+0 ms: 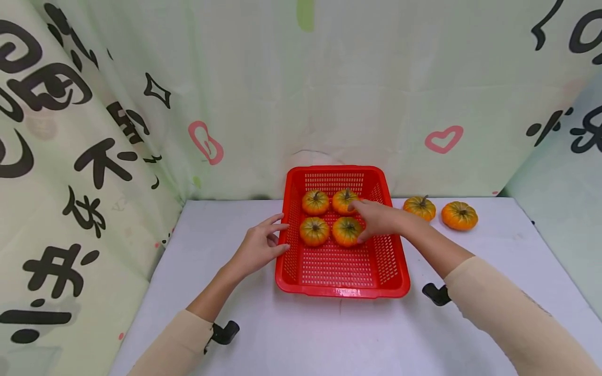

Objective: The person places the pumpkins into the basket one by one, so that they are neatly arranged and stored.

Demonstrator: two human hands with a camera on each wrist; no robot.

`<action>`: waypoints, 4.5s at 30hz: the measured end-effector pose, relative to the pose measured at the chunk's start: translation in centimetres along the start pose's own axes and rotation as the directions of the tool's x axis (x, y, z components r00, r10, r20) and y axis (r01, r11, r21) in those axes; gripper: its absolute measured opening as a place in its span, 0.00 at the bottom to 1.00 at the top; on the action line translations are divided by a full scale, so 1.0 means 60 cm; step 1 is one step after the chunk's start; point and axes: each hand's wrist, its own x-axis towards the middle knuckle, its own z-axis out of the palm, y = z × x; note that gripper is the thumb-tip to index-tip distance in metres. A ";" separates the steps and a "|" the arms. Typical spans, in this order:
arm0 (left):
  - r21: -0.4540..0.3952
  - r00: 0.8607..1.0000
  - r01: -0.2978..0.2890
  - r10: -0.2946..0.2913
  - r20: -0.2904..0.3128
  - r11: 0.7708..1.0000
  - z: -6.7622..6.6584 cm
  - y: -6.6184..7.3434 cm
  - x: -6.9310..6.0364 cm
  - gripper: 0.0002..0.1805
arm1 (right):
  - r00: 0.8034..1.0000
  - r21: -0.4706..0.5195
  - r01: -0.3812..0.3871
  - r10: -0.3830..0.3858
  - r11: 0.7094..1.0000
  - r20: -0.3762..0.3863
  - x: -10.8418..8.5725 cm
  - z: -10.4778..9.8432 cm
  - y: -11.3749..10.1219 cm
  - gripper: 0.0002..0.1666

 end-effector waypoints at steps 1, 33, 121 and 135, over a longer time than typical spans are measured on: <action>-0.001 1.000 0.001 -0.001 0.000 1.000 0.001 0.000 0.001 0.27 | 1.000 0.007 0.011 -0.010 1.000 -0.012 -0.005 -0.001 0.001 0.48; 0.003 1.000 -0.007 0.007 0.000 1.000 0.001 0.003 0.000 0.27 | 0.846 0.191 0.183 -0.056 0.964 -0.530 -0.180 -0.006 0.080 0.42; 0.000 1.000 -0.022 0.022 0.002 1.000 0.001 -0.001 0.000 0.27 | 0.777 0.450 -0.236 0.446 0.861 -0.445 -0.219 0.051 0.330 0.59; -0.004 1.000 -0.015 0.015 0.010 1.000 -0.001 0.003 0.000 0.28 | 0.791 0.342 -0.164 0.330 0.925 -0.515 -0.239 0.016 0.257 0.54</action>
